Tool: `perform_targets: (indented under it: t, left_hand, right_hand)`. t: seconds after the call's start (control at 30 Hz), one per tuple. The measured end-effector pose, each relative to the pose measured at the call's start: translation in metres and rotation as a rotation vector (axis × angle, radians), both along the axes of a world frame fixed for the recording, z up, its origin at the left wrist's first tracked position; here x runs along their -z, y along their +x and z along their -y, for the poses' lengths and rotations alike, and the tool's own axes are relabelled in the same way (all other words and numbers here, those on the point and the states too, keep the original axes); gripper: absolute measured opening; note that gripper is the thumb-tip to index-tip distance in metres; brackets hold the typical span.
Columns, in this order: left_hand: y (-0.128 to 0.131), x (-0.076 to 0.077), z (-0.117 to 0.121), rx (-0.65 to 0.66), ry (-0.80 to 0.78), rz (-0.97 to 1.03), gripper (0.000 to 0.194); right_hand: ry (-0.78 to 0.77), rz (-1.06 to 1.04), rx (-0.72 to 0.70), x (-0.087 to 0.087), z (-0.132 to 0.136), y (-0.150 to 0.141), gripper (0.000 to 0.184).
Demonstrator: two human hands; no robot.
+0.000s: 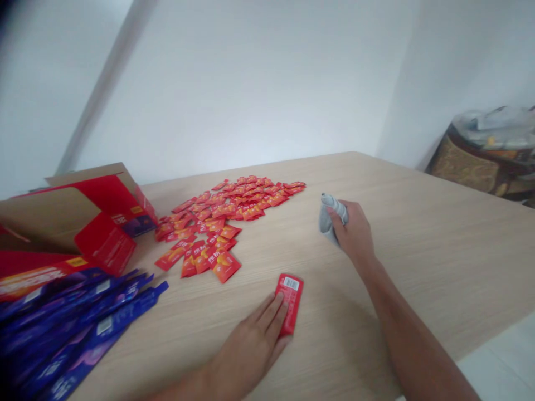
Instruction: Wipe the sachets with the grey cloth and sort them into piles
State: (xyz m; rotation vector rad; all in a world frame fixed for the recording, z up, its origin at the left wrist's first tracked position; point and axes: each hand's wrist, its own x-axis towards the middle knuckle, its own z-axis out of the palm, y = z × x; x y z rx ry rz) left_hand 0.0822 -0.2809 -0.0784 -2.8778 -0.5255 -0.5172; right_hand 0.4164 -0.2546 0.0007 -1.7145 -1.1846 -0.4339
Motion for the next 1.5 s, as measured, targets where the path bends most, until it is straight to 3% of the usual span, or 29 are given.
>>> perform_targets:
  t: [0.1, 0.23, 0.33, 0.4, 0.53, 0.67, 0.73, 0.83, 0.9, 0.97, 1.03, 1.2, 1.33, 1.5]
  left_hand:
    - [0.081, 0.007, -0.021, 0.041, -0.018, -0.009, 0.052]
    - [0.191, -0.003, -0.053, 0.098, -0.026, 0.042, 0.043]
    - [0.222, -0.013, -0.066, 0.083, -0.045, 0.111, 0.04]
    - [0.214, -0.013, -0.066, 0.103, -0.058, 0.129, 0.04]
    - [0.165, -0.013, -0.055, 0.189, -0.063, 0.095, 0.041]
    - [0.106, -0.033, -0.044, 0.199, -0.058, 0.029, 0.036]
    - [0.073, -0.049, -0.046, 0.086, -0.067, 0.015, 0.032]
    - [0.02, -0.068, -0.062, -0.236, -0.085, 0.029, 0.028]
    - [-0.011, -0.069, -0.076, -0.453, -0.092, 0.045, 0.041]
    - [-0.034, -0.062, -0.089, -0.596, -0.103, 0.04, 0.064]
    - [-0.046, -0.049, -0.098, -0.658, -0.126, 0.01, 0.076]
    - [-0.048, -0.023, -0.101, -0.657, -0.187, -0.069, 0.075]
    - [-0.043, -0.022, -0.085, -0.577, -0.226, -0.109, 0.076]
    - [-0.04, -0.024, -0.049, -0.353, -0.276, -0.176, 0.085]
  right_hand:
    - [0.099, 0.002, 0.08, -0.014, 0.011, 0.0, 0.046]
    - [0.215, 0.047, 0.146, -0.024, 0.021, -0.004, 0.041]
    - [0.272, 0.077, 0.135, -0.025, 0.024, -0.009, 0.037]
    - [0.262, 0.086, 0.094, -0.024, 0.025, -0.015, 0.034]
    - [0.185, 0.108, -0.048, -0.019, 0.023, -0.03, 0.028]
    - [0.125, 0.147, -0.219, -0.007, 0.016, -0.044, 0.027]
    - [0.08, 0.147, -0.279, -0.001, 0.011, -0.05, 0.026]
    - [0.0, 0.133, -0.348, 0.009, 0.005, -0.056, 0.027]
    - [-0.056, 0.134, -0.401, 0.016, 0.002, -0.059, 0.028]
    - [-0.116, 0.135, -0.455, 0.024, -0.001, -0.061, 0.029]
    - [-0.172, 0.128, -0.494, 0.031, -0.004, -0.062, 0.03]
    - [-0.239, 0.122, -0.534, 0.044, -0.009, -0.058, 0.032]
    - [-0.249, 0.135, -0.525, 0.047, -0.012, -0.054, 0.033]
    - [-0.261, 0.133, -0.5, 0.046, -0.012, -0.052, 0.036]
